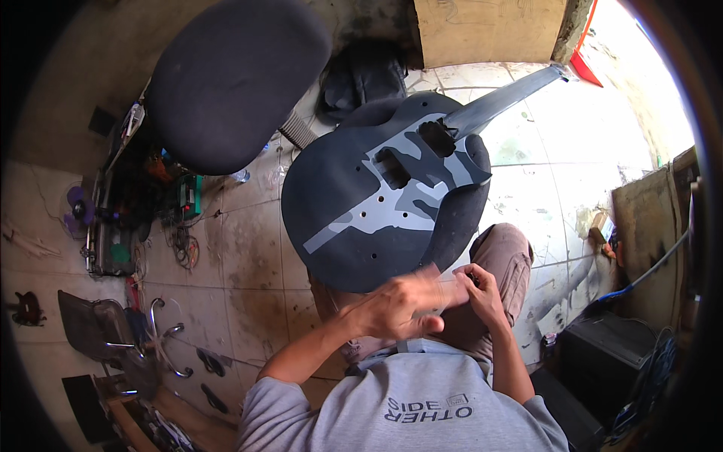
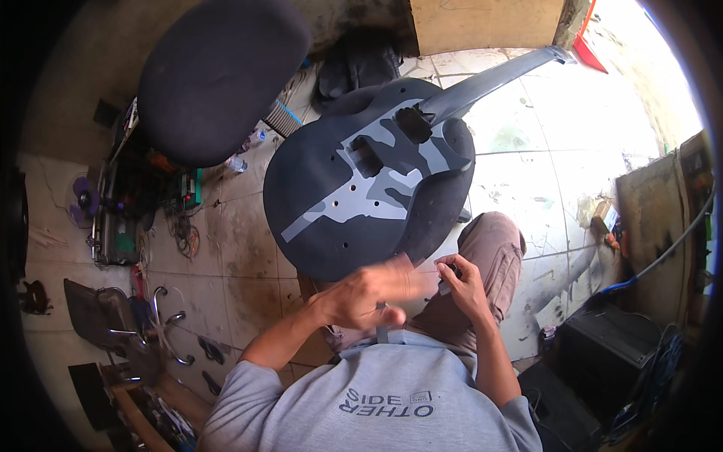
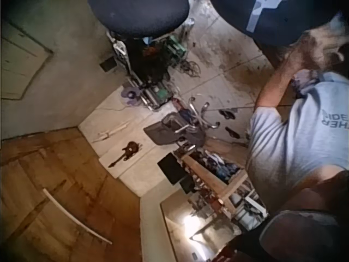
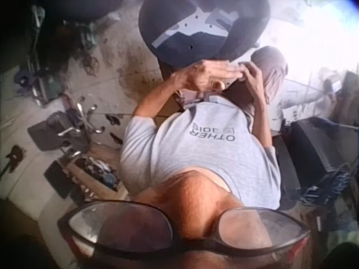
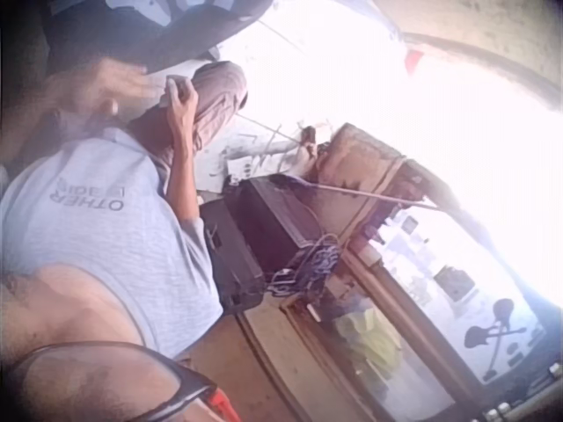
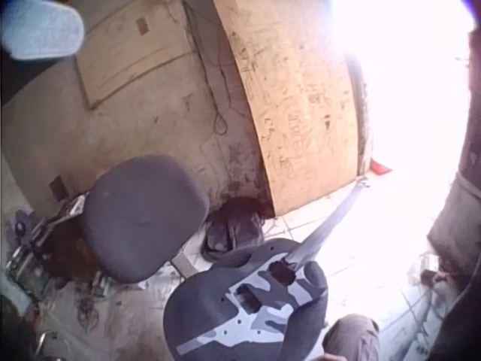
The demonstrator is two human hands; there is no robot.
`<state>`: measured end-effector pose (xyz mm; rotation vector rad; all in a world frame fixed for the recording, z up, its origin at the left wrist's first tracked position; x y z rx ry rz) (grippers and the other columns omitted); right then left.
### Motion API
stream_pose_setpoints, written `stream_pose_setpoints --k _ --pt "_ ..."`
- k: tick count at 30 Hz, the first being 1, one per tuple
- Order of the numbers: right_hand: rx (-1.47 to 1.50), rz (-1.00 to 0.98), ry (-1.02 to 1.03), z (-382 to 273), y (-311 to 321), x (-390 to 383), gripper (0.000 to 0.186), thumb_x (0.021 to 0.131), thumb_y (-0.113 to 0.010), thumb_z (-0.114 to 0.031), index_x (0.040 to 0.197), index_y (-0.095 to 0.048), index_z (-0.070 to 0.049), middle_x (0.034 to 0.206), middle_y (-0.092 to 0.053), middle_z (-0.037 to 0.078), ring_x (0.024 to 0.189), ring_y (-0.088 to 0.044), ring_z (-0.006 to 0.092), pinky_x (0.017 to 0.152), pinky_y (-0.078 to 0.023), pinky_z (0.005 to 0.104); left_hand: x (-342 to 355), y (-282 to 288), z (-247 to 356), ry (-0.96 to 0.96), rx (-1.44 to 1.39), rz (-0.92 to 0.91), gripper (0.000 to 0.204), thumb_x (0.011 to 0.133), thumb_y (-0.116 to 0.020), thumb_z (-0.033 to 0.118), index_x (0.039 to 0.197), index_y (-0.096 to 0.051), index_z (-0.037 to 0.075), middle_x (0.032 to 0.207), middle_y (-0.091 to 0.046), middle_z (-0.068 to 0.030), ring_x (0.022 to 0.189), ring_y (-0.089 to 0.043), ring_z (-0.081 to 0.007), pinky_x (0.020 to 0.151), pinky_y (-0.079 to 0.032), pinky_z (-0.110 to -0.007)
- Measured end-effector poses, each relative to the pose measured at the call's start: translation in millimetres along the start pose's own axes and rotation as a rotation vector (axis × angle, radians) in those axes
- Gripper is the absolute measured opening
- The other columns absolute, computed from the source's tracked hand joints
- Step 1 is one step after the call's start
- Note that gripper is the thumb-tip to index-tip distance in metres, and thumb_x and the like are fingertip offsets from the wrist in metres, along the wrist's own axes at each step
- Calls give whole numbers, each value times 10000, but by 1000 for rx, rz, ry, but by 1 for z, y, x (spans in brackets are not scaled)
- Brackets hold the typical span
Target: The person removes a backing from a camouflage stencil on a guitar body, then picks up and positions electronic components and wires within the guitar cavity.
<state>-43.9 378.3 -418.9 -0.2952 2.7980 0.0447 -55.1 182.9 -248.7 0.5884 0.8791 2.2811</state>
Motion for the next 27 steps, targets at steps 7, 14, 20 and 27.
stream_pose_setpoints --k 7,14,20,27 --pt "4 9 0 -2 3 -4 254 1065 -678 -234 1095 -718 15 901 -658 -15 857 -597 68 801 -488 245 -18 55 -41 442 603 387 834 1028 -551 630 1414 -592 -108 1583 -465 -314 1501 -400 -502 1231 -283 -602" --pt "-15 10 -14 6 0 -2 272 1051 -688 -244 1076 -723 24 936 -710 18 878 -623 96 821 -513 281 -36 38 -38 455 672 208 884 999 -368 770 1474 -631 72 1714 -288 -247 1595 -221 -467 1251 -119 -687" --pt "-21 -1 -1 -1 -5 -4 282 1048 -693 -255 1070 -725 25 925 -711 20 871 -620 99 815 -511 281 -31 47 -45 432 667 227 874 999 -385 761 1424 -669 51 1718 -291 -227 1597 -225 -455 1242 -140 -702" --pt "-101 28 42 -4 -2 -8 293 1050 -693 -268 1063 -722 23 904 -695 11 852 -603 88 795 -497 274 -31 53 -41 412 647 211 858 1001 -416 740 1367 -703 19 1724 -292 -201 1604 -215 -437 1247 -147 -693"
Point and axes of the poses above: each hand's wrist, its own x-axis towards the middle knuckle, its own y-axis out of the back of the hand, z = x × y, the point moved 7 cm from there along x, towards the middle knuckle
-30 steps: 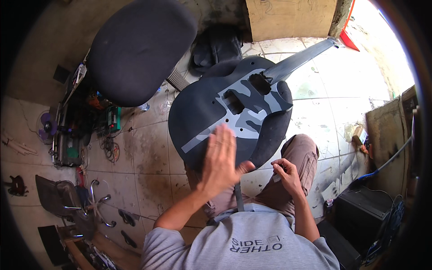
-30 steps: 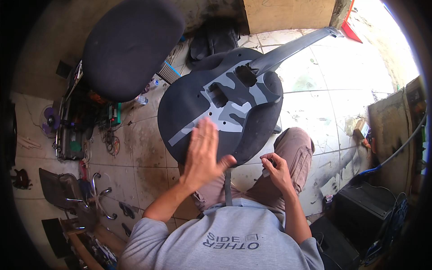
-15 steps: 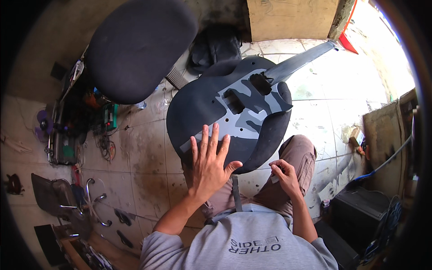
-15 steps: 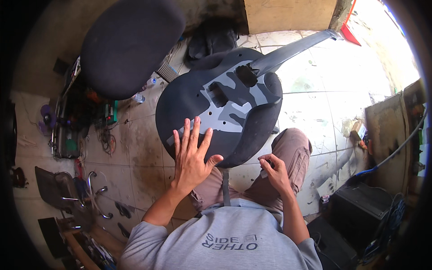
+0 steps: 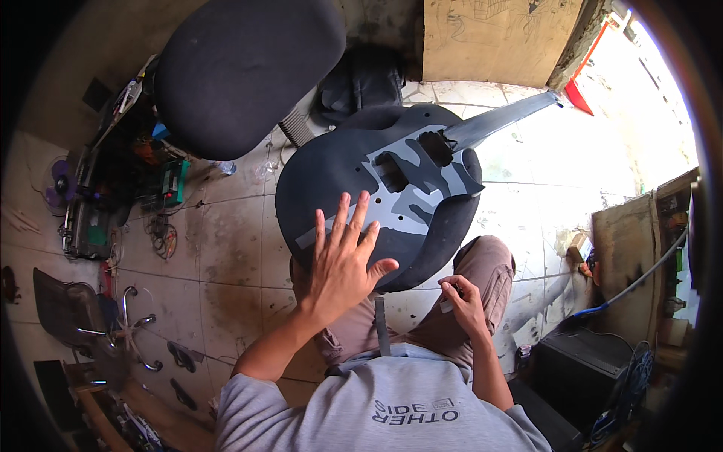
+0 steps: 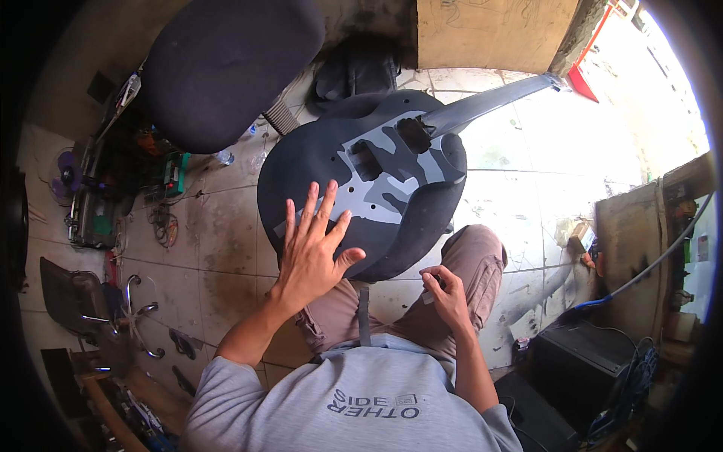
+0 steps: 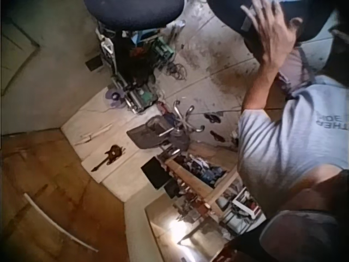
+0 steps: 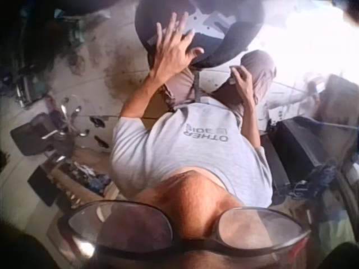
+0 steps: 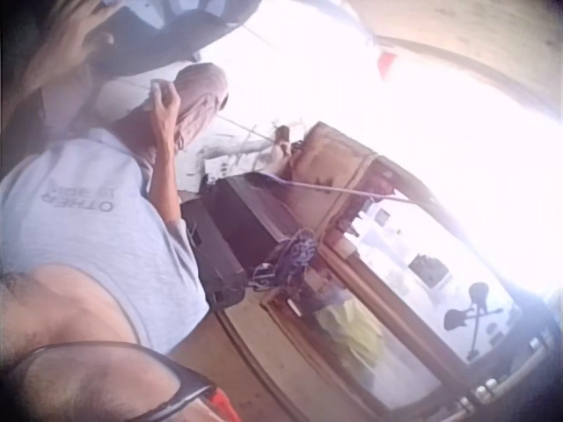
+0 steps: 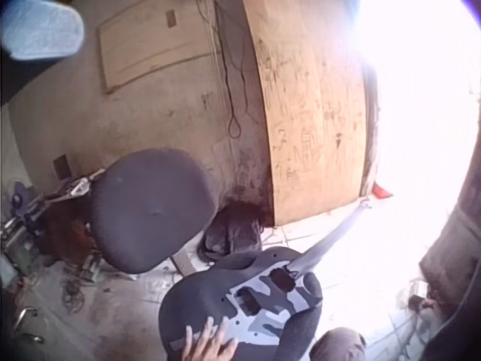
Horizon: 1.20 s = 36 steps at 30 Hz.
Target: The person removes a backing from a camouflage stencil on a guitar body, then picks up and positions electronic components and wires within the guitar cavity.
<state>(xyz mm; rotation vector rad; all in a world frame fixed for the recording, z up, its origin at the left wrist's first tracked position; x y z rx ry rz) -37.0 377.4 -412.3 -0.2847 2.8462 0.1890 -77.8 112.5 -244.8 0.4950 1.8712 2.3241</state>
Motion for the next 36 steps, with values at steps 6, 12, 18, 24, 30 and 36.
stream_pose_setpoints --k 6,12,18,24,30,36 --pt "57 -16 -4 1 1 3 300 1057 -689 -277 1078 -720 21 889 -684 2 835 -590 73 770 -488 257 -7 -2 4 4 14 52 853 1006 -409 735 1334 -718 11 1723 -299 -188 1596 -238 -432 1247 -159 -691" --pt "20 32 9 -13 3 7 282 1057 -687 -274 1105 -726 1 870 -685 0 815 -611 68 747 -484 245 1 0 0 24 51 89 770 1026 -435 685 1306 -732 32 1706 -340 -176 1591 -265 -410 1254 -166 -679" --pt "152 41 -10 -10 7 13 257 1048 -705 -269 1127 -733 -26 898 -689 2 829 -624 83 763 -493 256 3 18 -13 5 -50 219 478 981 -665 510 1105 -747 55 1587 -495 -171 1516 -409 -405 1225 -281 -662" --pt "149 52 -19 -18 23 19 197 1029 -730 -217 1088 -726 -29 885 -678 -5 816 -610 77 740 -481 249 -24 40 -52 333 -500 512 197 890 -828 112 927 -650 36 1346 -648 -179 1231 -661 -370 1013 -530 -428" --pt "86 221 67 -75 65 33 350 989 -785 -181 727 -583 -67 584 -562 -38 527 -479 52 515 -389 254 -72 24 -76 493 -624 590 157 1052 -666 137 975 -661 1 1179 -768 -147 1229 -692 -304 1047 -522 -397" --pt "-576 135 594 -211 -19 48 252 849 -881 -208 876 -697 -40 828 -626 80 739 -638 233 649 -493 364 -121 -2 -90 595 -837 808 168 1081 -619 133 1170 -685 7 1294 -713 -131 1187 -683 -268 1044 -529 -380"
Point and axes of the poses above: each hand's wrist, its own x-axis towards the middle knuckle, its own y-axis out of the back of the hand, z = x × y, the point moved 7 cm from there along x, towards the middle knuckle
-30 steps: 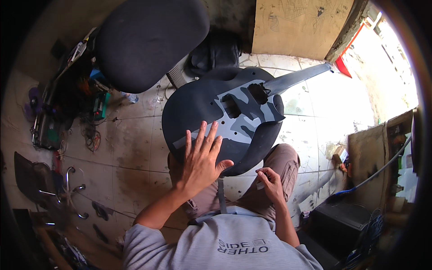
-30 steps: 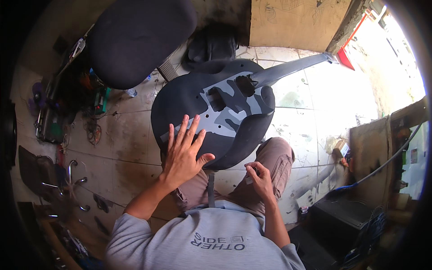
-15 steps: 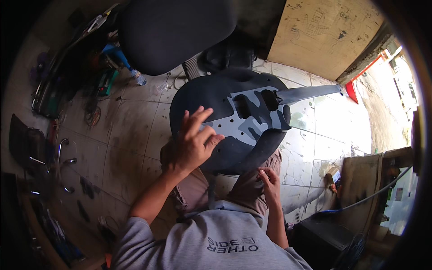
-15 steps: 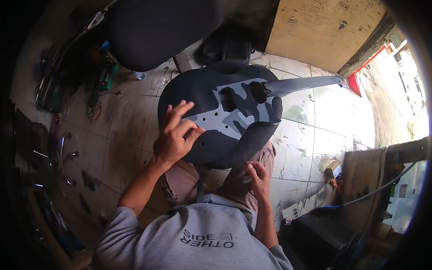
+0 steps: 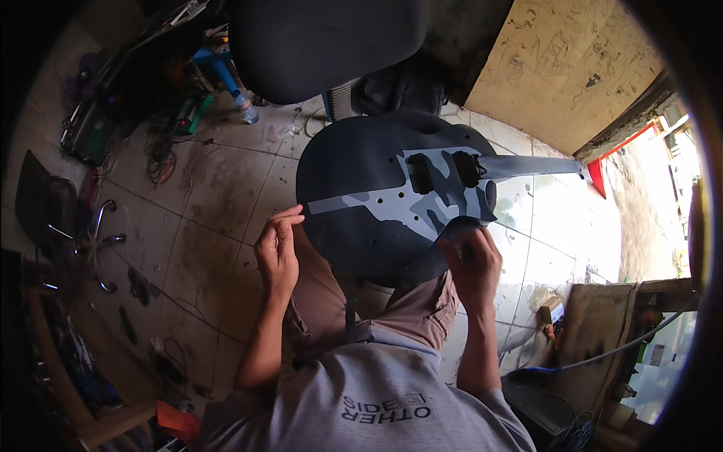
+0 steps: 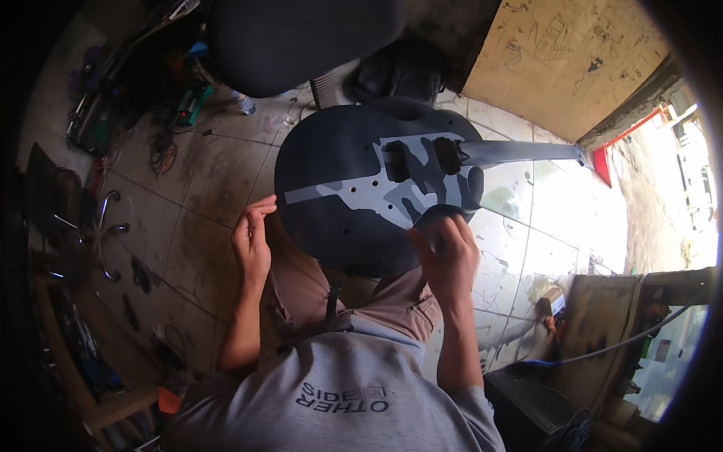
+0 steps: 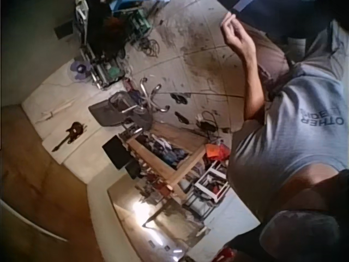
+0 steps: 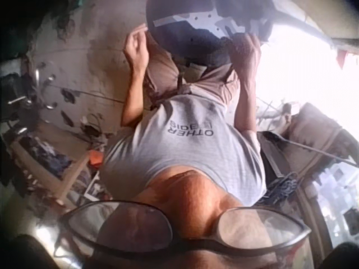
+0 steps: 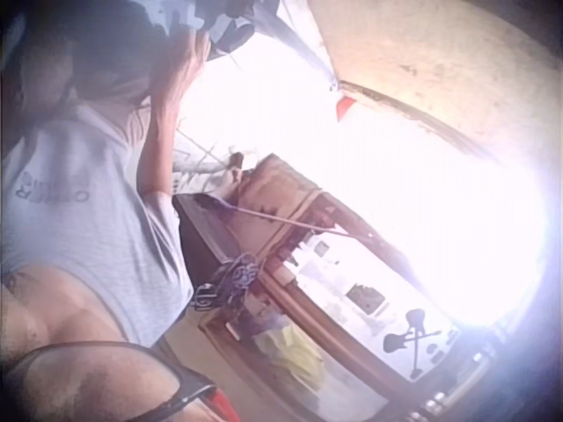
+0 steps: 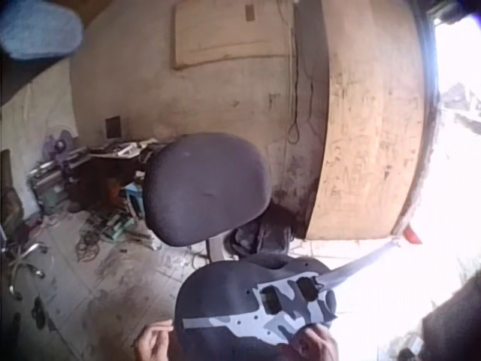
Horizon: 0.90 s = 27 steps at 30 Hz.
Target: The person removes a backing from a camouflage stencil on a guitar body, then picks up and positions electronic components and wires within the guitar cavity.
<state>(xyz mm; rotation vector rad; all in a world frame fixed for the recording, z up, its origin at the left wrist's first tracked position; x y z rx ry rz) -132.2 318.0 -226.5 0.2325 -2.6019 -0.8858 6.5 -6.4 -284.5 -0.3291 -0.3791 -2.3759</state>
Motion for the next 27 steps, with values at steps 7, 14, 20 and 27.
stream_pose_setpoints --k 7,14,20,27 --pt "-289 -229 234 -28 -64 52 339 787 -893 -324 915 -695 -80 941 -617 94 970 -639 314 807 -533 436 -19 -11 -21 104 251 12 898 895 -853 425 1575 -389 68 1529 -522 -219 1412 -516 -384 1170 -416 -491" --pt "-303 -282 239 -21 -83 71 387 731 -925 -334 910 -680 -94 973 -624 79 1008 -652 310 829 -536 436 -32 -19 -35 220 109 -34 1056 882 -885 356 1673 -230 112 1644 -331 -290 1560 -303 -404 1263 -270 -507" --pt "-202 -178 261 -19 -82 76 259 832 -850 -271 931 -706 -80 937 -647 108 925 -684 331 790 -545 457 -32 -22 -30 195 121 -54 1009 918 -847 378 1668 -240 81 1657 -329 -276 1572 -292 -379 1264 -269 -490" --pt "22 -147 176 -16 -35 79 166 974 -636 -75 1086 -753 -36 903 -715 154 827 -724 333 738 -548 402 -32 -15 -19 2 351 70 921 892 -805 554 1542 -456 4 1421 -582 -243 1318 -559 -411 1120 -432 -511"
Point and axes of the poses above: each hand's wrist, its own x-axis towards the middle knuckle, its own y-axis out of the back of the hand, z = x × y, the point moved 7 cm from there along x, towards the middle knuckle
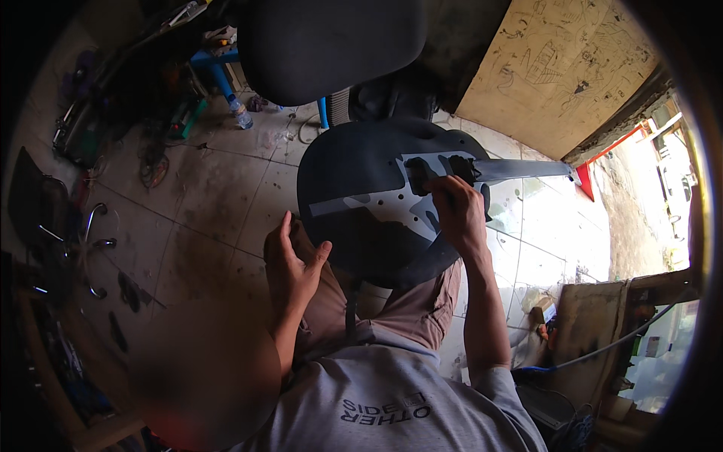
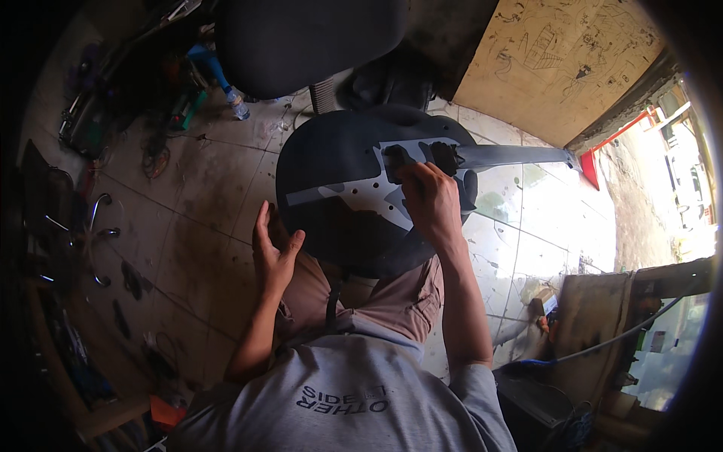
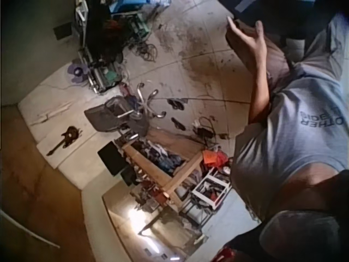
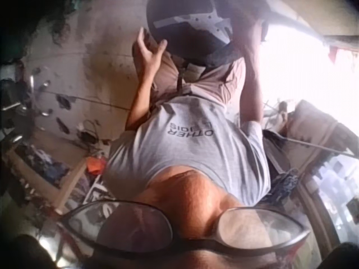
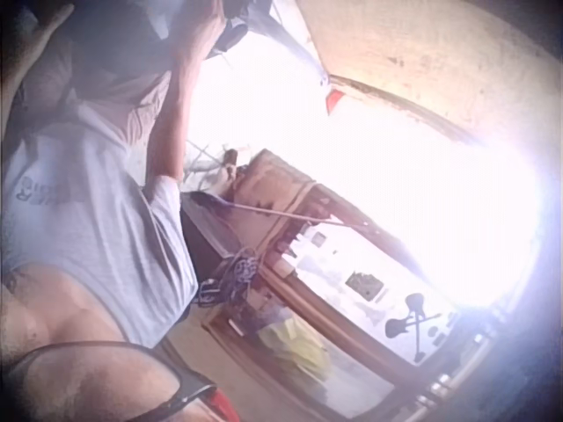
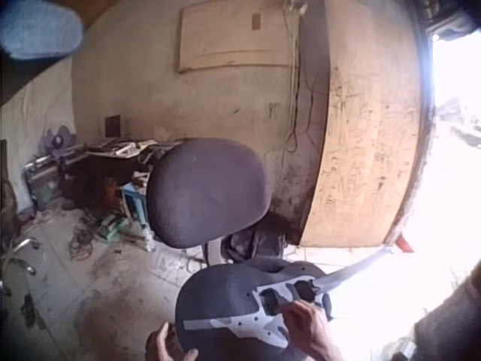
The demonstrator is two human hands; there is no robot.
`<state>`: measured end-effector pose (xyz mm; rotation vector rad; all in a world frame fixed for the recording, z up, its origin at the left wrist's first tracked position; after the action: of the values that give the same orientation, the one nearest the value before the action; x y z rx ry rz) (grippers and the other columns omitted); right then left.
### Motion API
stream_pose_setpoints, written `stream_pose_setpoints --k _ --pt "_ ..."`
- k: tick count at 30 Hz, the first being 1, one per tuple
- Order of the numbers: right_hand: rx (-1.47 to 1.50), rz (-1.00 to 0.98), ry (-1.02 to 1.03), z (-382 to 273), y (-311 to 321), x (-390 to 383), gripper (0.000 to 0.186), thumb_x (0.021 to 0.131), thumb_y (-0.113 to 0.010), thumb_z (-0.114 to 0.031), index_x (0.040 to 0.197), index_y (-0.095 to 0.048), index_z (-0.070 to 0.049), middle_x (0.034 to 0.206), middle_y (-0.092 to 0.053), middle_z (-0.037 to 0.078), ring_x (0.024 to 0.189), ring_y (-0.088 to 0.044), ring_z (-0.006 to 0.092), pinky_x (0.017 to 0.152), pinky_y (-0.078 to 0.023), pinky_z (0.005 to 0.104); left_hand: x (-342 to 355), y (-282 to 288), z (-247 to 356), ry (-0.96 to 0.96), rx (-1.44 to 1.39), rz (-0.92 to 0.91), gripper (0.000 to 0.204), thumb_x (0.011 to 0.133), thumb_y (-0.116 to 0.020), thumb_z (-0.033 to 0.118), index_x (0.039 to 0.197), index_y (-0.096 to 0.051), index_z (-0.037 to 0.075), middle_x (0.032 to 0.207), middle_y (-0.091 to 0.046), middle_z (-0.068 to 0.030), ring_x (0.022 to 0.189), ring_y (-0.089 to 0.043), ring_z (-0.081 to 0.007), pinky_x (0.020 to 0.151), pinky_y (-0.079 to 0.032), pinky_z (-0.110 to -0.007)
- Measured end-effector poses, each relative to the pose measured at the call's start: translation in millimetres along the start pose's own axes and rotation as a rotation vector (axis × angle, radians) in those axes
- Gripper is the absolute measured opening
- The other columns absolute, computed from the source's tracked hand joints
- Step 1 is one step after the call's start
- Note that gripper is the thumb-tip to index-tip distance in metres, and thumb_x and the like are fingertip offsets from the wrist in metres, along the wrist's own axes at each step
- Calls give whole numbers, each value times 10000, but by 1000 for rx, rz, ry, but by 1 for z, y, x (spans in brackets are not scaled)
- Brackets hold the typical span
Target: The person removes a backing from a camouflage stencil on a guitar body, then picks up and positions electronic components and wires within the guitar cavity.
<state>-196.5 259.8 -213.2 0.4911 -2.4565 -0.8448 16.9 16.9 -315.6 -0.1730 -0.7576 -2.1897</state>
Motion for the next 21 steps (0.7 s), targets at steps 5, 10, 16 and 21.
stream_pose_setpoints --k 5,10,16,21 --pt "79 90 -216 29 35 -39 214 1045 -606 -167 1052 -731 7 858 -719 131 737 -680 201 702 -528 349 1 4 9 -63 68 -18 859 902 -792 547 1510 -504 13 1447 -583 -207 1301 -569 -389 1114 -440 -498" --pt "208 253 -461 83 81 -107 460 1110 -551 -380 844 -638 -15 640 -549 15 554 -497 78 502 -409 273 8 6 25 -169 190 -109 572 942 -794 402 1403 -652 94 1598 -474 -201 1446 -477 -393 1177 -395 -497" --pt "364 127 -786 136 49 -185 516 1067 -648 -435 728 -615 -48 635 -590 18 549 -514 69 492 -397 248 34 -14 57 -349 299 -275 375 971 -736 308 1294 -753 117 1589 -491 -171 1429 -495 -406 1184 -392 -506" --pt "243 -84 -716 136 -11 -211 516 1044 -684 -404 704 -612 -22 633 -594 12 602 -532 65 540 -397 277 56 -37 71 -471 325 -402 345 966 -724 296 1278 -761 154 1537 -514 -118 1399 -507 -368 1231 -323 -596"
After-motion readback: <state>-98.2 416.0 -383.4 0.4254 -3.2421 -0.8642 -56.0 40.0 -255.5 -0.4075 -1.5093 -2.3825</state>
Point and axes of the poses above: each hand's wrist, its own x-axis towards the middle knuckle, its own y-axis out of the back of the hand, z = x × y, the point moved 7 cm from there along x, towards the middle knuckle
